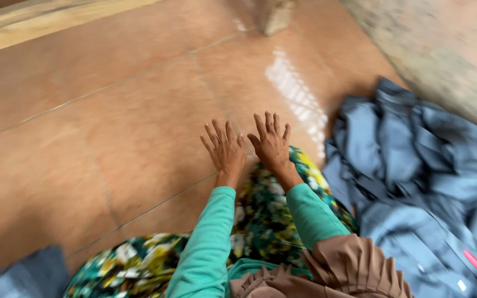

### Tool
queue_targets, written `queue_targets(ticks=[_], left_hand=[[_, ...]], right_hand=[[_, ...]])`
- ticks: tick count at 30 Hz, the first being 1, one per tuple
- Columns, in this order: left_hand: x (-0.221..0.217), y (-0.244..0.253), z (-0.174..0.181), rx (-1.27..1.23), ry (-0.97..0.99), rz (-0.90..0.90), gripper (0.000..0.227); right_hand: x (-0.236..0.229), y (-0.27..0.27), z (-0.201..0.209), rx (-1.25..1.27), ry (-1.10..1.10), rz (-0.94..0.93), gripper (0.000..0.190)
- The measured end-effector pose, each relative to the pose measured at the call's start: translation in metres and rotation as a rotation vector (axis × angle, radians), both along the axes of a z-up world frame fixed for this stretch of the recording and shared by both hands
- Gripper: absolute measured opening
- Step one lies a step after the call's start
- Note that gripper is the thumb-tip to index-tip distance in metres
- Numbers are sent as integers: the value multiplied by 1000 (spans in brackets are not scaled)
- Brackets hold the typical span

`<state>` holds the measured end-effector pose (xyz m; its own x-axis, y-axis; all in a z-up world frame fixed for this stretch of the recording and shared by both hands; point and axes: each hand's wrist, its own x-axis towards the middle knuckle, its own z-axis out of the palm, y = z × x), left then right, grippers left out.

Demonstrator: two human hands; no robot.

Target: A person is sitting on the floor, picking up trousers from a pile, folding them neatly into a rectangular shape, and placing them onto a stack.

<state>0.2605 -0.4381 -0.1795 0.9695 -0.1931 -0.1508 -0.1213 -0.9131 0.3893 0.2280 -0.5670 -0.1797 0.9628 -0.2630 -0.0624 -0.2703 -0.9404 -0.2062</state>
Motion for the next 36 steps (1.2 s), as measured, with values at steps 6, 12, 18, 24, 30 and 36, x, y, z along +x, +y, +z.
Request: queue_targets(ticks=[6, 12, 18, 24, 30, 36], left_hand=[[-48, -132, 16, -76, -270, -316, 59], [-134, -226, 21, -178, -300, -582, 59], [-224, -254, 13, -299, -279, -866, 55], [-258, -250, 6, -395, 220, -1169, 72], [-247, -255, -33, -387, 207, -1148, 67], [-140, -274, 40, -779, 117, -979, 53]], right_hand=[[-82, -121, 1, -71, -92, -298, 68], [-194, -190, -2, -166, -160, -526, 66], [-312, -224, 17, -219, -322, -620, 60], [-430, -274, 45, -113, -513, -700, 68], [-531, -317, 17, -325, 151, -964, 55], [-488, -313, 69, -38, 194, -1010, 37]])
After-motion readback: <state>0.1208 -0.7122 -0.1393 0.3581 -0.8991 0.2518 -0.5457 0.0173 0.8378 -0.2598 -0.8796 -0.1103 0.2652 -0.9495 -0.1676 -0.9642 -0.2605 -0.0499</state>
